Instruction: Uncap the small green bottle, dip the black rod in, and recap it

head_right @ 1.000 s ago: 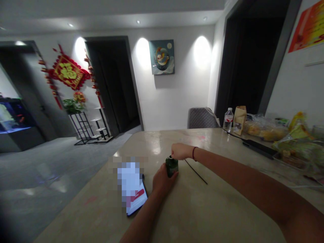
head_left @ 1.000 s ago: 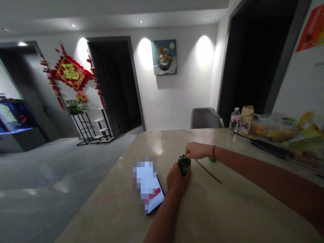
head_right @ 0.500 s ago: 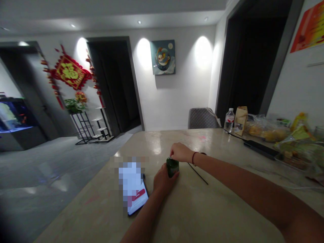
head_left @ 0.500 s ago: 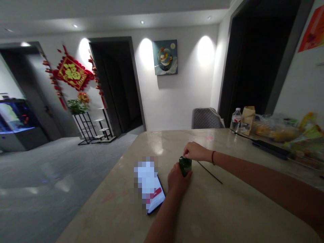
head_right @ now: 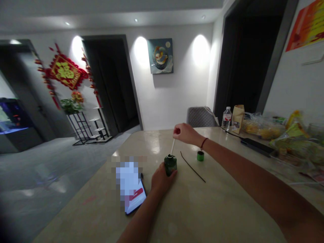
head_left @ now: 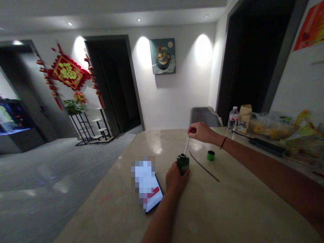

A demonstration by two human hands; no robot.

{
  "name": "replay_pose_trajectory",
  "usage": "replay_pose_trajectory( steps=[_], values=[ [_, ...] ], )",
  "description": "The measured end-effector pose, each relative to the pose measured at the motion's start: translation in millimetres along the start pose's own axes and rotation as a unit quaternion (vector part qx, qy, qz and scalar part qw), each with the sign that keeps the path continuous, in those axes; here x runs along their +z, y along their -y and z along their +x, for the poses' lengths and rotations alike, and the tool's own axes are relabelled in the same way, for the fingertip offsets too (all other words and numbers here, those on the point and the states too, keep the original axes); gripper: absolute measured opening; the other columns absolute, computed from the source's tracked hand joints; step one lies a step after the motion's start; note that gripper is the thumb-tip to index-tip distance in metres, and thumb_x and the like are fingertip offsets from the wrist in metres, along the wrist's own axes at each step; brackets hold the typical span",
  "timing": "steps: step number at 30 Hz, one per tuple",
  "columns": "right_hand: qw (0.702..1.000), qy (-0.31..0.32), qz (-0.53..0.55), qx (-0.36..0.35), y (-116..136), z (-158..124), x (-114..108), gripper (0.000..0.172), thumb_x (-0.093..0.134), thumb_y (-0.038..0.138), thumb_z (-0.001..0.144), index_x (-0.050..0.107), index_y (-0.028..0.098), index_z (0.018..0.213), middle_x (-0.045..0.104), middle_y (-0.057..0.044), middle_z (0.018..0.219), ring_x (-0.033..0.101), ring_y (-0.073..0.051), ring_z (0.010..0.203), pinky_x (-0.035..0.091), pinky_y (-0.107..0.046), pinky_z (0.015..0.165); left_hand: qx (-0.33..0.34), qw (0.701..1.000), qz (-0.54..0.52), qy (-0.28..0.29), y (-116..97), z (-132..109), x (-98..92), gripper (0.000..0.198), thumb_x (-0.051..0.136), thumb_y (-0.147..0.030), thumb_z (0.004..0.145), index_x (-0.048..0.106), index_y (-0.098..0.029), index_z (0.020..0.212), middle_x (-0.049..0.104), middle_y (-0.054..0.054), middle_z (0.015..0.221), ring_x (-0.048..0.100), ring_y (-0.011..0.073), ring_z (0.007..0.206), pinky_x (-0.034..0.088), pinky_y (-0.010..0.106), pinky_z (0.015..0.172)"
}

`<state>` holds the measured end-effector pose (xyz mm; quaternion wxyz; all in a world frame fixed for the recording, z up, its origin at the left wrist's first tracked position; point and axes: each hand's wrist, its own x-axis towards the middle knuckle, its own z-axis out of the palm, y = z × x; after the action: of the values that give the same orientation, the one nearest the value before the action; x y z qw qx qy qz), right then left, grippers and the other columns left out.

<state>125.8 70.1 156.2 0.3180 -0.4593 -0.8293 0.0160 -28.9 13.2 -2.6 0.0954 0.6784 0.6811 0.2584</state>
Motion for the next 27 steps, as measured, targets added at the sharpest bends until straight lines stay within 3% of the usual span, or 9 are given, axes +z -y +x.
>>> replay_pose_trajectory(
  steps=[3,6,11,16,18,21,23,25,27],
  values=[
    [1.000,-0.004,0.000,0.016,-10,4,-28,0.016,0.051,0.021,0.066,0.063,0.013,0.071,0.063,-0.002,0.065,0.053,-0.011,0.059,0.038,-0.020,0.057,-0.004,1.000,0.009,0.001,-1,0,-0.6,0.046,0.050,-0.049,0.072,0.042,-0.019,0.106,0.058,0.007,0.101,0.054,0.0181,0.092,0.036,0.025,0.072],
    [0.997,0.068,-0.021,0.019,-23,2,-33,0.017,0.051,0.020,0.066,0.064,0.014,0.075,0.064,-0.003,0.070,0.055,-0.012,0.063,0.039,-0.021,0.060,0.001,1.000,0.015,-0.002,0,0,-0.1,0.046,0.049,-0.049,0.072,0.042,-0.019,0.106,0.058,0.006,0.100,0.054,0.0179,0.091,0.037,0.025,0.071],
    [0.983,0.138,-0.109,0.055,-65,-13,-1,0.027,0.045,0.019,0.072,0.062,0.011,0.092,0.064,-0.011,0.095,0.058,-0.018,0.085,0.040,-0.026,0.075,0.003,1.000,0.016,-0.007,0,0,-0.5,0.046,0.049,-0.049,0.072,0.042,-0.019,0.107,0.058,0.007,0.102,0.054,0.0181,0.092,0.037,0.025,0.072],
    [0.927,0.277,-0.209,0.146,-112,-43,37,0.055,0.060,0.028,0.063,0.050,0.011,0.115,0.055,-0.020,0.111,0.054,-0.030,0.097,0.040,-0.034,0.076,-0.001,1.000,0.007,0.006,-1,0,-3.0,0.046,0.049,-0.049,0.073,0.042,-0.019,0.107,0.058,0.007,0.102,0.054,0.0176,0.092,0.036,0.025,0.072],
    [0.928,0.300,-0.185,0.123,-122,-53,48,0.049,0.059,0.024,0.062,0.054,0.012,0.109,0.057,-0.018,0.108,0.055,-0.028,0.096,0.040,-0.032,0.075,0.000,1.000,0.006,0.005,-1,0,-3.0,0.046,0.049,-0.049,0.073,0.042,-0.019,0.107,0.058,0.007,0.102,0.054,0.0174,0.092,0.036,0.024,0.072],
    [0.944,0.270,-0.157,0.110,-129,-59,58,0.034,0.058,0.019,0.060,0.057,0.014,0.094,0.062,-0.015,0.094,0.057,-0.025,0.088,0.040,-0.030,0.069,0.002,1.000,0.005,-0.005,0,0,-1.9,0.046,0.049,-0.049,0.072,0.042,-0.020,0.107,0.058,0.006,0.102,0.054,0.0175,0.092,0.036,0.025,0.072],
    [0.961,0.208,-0.123,0.133,-127,-53,59,0.036,0.060,0.020,0.058,0.054,0.012,0.093,0.062,-0.015,0.089,0.058,-0.025,0.082,0.040,-0.031,0.065,0.003,1.000,0.004,-0.007,0,0,-1.4,0.045,0.050,-0.049,0.072,0.041,-0.020,0.106,0.058,0.006,0.101,0.054,0.0176,0.092,0.036,0.025,0.072],
    [0.978,0.129,-0.029,0.164,-119,-43,58,0.041,0.062,0.020,0.057,0.050,0.010,0.094,0.062,-0.014,0.088,0.058,-0.023,0.080,0.041,-0.031,0.065,0.001,1.000,0.004,-0.002,0,0,-1.5,0.044,0.050,-0.048,0.072,0.042,-0.020,0.106,0.058,0.006,0.102,0.054,0.0176,0.092,0.036,0.025,0.073],
    [0.973,0.070,0.137,0.172,-104,-32,58,0.045,0.063,0.020,0.056,0.048,0.011,0.098,0.062,-0.011,0.090,0.058,-0.020,0.082,0.043,-0.031,0.069,-0.003,1.000,0.003,0.004,-1,0,-2.0,0.044,0.050,-0.047,0.073,0.042,-0.020,0.106,0.058,0.006,0.102,0.054,0.0179,0.093,0.036,0.025,0.073]
  ],
)
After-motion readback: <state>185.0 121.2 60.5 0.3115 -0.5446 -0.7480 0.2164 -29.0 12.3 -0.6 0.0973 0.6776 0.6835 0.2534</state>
